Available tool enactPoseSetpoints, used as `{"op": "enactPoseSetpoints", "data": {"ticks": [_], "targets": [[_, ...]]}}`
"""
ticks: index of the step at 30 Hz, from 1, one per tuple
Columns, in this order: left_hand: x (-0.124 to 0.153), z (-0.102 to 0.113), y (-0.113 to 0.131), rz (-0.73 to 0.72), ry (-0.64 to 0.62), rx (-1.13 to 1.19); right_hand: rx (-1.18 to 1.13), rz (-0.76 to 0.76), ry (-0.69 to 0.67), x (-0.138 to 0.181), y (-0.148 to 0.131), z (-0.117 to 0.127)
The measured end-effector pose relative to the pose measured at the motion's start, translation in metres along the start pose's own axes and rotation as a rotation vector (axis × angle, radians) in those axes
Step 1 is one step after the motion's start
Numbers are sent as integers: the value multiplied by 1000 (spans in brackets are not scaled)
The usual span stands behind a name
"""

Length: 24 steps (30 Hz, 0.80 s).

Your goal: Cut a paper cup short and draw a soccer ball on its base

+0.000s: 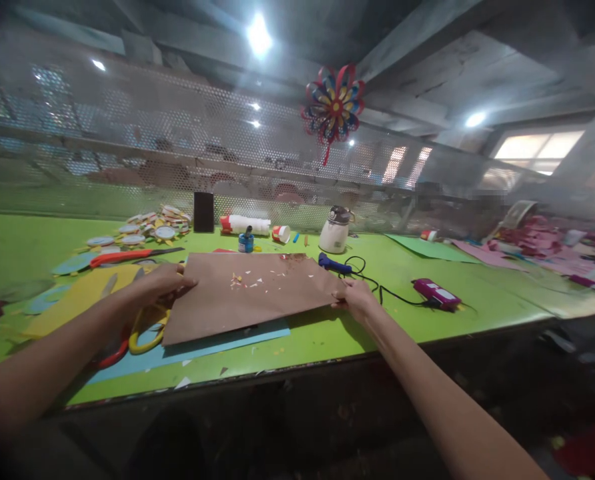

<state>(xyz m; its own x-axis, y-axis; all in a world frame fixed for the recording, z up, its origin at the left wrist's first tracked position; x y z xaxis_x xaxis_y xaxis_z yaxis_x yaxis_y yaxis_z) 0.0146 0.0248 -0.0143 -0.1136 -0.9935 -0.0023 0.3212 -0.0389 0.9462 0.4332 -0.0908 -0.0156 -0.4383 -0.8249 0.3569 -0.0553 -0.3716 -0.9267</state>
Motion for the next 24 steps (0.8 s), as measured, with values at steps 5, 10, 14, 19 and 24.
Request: {"op": "enactPoseSetpoints", "data": {"ticks": [5, 10, 14, 19, 24], "targets": [[3, 10, 15, -52, 46, -466, -107, 15, -19, 31, 22, 23], [8, 10, 26, -98, 19, -698, -271, 31, -33, 61, 47, 45], [16, 4, 34, -121, 2, -765, -358, 39, -62, 74, 52, 54], [34, -7, 39, -191, -58, -760, -419, 43, -79, 88, 64, 59], [44, -17, 41, -252, -162, -703, -483, 28, -32, 106, 93, 71]]}}
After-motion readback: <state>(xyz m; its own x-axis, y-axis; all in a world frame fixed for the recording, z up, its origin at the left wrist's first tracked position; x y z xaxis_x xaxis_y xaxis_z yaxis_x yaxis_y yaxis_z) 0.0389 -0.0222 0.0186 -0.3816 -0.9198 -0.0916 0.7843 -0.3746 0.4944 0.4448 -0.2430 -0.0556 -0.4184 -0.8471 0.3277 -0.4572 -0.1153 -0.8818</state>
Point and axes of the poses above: each hand's wrist, its own x-axis away from the middle knuckle, its own z-axis out of the back of the hand, y = z × x, the point moved 5 cm from there along -x, towards the middle knuckle, and after that the axes turned 9 degrees about -z, right-handed, at the moved point
